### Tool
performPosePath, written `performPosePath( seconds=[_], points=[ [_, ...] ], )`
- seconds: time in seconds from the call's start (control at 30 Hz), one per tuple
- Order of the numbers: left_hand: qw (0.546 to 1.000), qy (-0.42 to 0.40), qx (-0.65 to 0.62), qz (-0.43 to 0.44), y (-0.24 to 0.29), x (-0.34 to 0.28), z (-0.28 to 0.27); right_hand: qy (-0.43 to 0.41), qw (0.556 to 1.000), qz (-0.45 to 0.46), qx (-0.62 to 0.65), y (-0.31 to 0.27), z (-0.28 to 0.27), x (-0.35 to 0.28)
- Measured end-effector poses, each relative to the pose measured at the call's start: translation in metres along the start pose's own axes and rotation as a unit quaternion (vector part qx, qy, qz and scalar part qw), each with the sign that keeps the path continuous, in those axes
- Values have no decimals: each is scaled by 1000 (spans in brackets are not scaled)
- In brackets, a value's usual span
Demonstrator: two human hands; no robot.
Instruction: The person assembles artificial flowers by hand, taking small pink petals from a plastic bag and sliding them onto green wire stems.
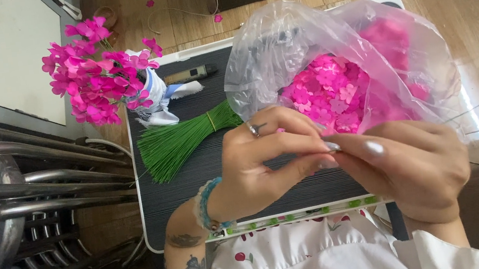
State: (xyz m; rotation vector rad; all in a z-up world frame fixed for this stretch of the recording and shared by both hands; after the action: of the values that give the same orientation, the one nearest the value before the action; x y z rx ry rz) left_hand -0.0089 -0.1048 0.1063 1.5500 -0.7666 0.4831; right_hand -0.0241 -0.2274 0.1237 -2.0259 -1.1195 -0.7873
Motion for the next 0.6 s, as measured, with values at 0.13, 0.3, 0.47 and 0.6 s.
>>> performPosePath(
  seconds=[0.13, 0.3, 0.47, 0.6],
  points=[
    [992, 0, 116, 57, 19, 4, -4, -62, 995, -68, -35, -13, 8, 11],
    [989, -29, 137, 39, 23, 3, -7, -84, 993, -74, -37, -16, 12, 8],
    [986, -31, 156, 42, 29, 4, -8, -76, 989, -108, -61, -18, 14, 3],
    [983, -34, 176, 40, 32, 2, -8, -90, 988, -118, -47, -19, 14, -1]
  ],
)
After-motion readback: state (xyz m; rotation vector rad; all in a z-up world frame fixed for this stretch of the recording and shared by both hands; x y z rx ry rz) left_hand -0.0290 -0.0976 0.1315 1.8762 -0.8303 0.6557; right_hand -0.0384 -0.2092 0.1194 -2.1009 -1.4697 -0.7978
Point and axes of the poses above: each hand's wrist, its own x-axis towards the middle knuckle, its own z-axis out of the palm, y = z × x, the point moved 9 cm from there along x, towards the middle knuckle, and after that the axes turned 1 degree about z, right-handed, at the moved point
